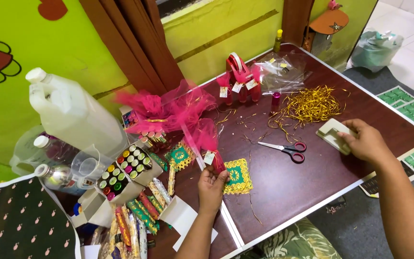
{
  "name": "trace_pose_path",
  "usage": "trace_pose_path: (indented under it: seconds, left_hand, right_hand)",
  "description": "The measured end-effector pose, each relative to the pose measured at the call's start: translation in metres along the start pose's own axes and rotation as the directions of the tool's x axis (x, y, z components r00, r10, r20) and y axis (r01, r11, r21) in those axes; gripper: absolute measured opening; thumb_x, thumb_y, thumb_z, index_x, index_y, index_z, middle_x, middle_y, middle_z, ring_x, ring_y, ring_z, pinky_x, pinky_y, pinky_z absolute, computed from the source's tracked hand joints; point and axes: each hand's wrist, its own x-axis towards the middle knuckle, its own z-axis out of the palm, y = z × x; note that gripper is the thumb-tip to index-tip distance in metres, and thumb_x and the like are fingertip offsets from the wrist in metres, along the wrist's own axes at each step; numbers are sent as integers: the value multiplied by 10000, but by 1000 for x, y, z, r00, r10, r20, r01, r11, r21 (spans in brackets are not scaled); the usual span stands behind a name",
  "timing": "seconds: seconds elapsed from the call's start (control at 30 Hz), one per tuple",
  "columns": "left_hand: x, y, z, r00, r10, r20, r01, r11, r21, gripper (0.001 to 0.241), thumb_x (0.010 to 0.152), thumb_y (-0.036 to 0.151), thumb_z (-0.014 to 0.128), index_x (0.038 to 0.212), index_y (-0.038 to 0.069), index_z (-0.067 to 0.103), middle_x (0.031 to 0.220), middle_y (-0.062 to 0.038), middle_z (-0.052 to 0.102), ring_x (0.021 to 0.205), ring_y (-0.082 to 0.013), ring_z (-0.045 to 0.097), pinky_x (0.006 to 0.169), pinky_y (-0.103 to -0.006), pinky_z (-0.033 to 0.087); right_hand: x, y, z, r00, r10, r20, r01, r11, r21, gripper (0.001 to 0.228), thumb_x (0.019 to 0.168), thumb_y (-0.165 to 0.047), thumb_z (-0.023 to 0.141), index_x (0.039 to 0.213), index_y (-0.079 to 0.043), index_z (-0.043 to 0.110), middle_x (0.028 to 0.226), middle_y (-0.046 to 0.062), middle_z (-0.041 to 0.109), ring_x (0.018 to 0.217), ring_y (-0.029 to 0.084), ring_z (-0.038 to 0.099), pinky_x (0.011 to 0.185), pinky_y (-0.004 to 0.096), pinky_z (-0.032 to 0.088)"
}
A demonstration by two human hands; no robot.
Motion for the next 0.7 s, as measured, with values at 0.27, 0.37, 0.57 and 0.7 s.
trace_pose_path:
  seconds: [0.27,0.37,0.57,0.7]
  left_hand:
    - [4,-9,1,999,40,-17,-40,999,14,309,890,36,756,1166,-9,624,901,-141,733,764,-182,723,726,-287,633]
    - [2,-10,1,995,94,-36,-92,994,52,346,888,23,772,1191,-25,612,843,-138,743,704,-157,752,696,-261,644]
    - [1,-8,1,993,114,-33,-113,992,49,338,885,47,785,1172,-15,617,844,-122,735,710,-150,747,690,-258,644]
    - [-6,10,4,995,99,-18,-99,995,30,322,894,62,785,1145,-21,600,839,-139,731,700,-171,749,679,-273,653]
  right_hand:
    - [-25,-88,39,814,-516,-267,355,805,-475,450,882,-437,737,1287,-241,749,1363,129,667,1268,389,585,1005,507,498]
    - [-38,-151,64,702,-712,-5,684,677,-271,496,894,-449,719,1339,-231,684,1398,190,615,1352,425,543,1100,544,431]
    - [-47,-215,77,690,-523,500,717,589,-374,686,1012,-658,380,1563,-249,407,1615,106,416,1502,352,358,1224,644,141]
    - [-23,-194,60,863,-259,435,496,598,-630,752,996,-764,270,1563,-291,411,1653,23,389,1528,299,357,1246,655,78]
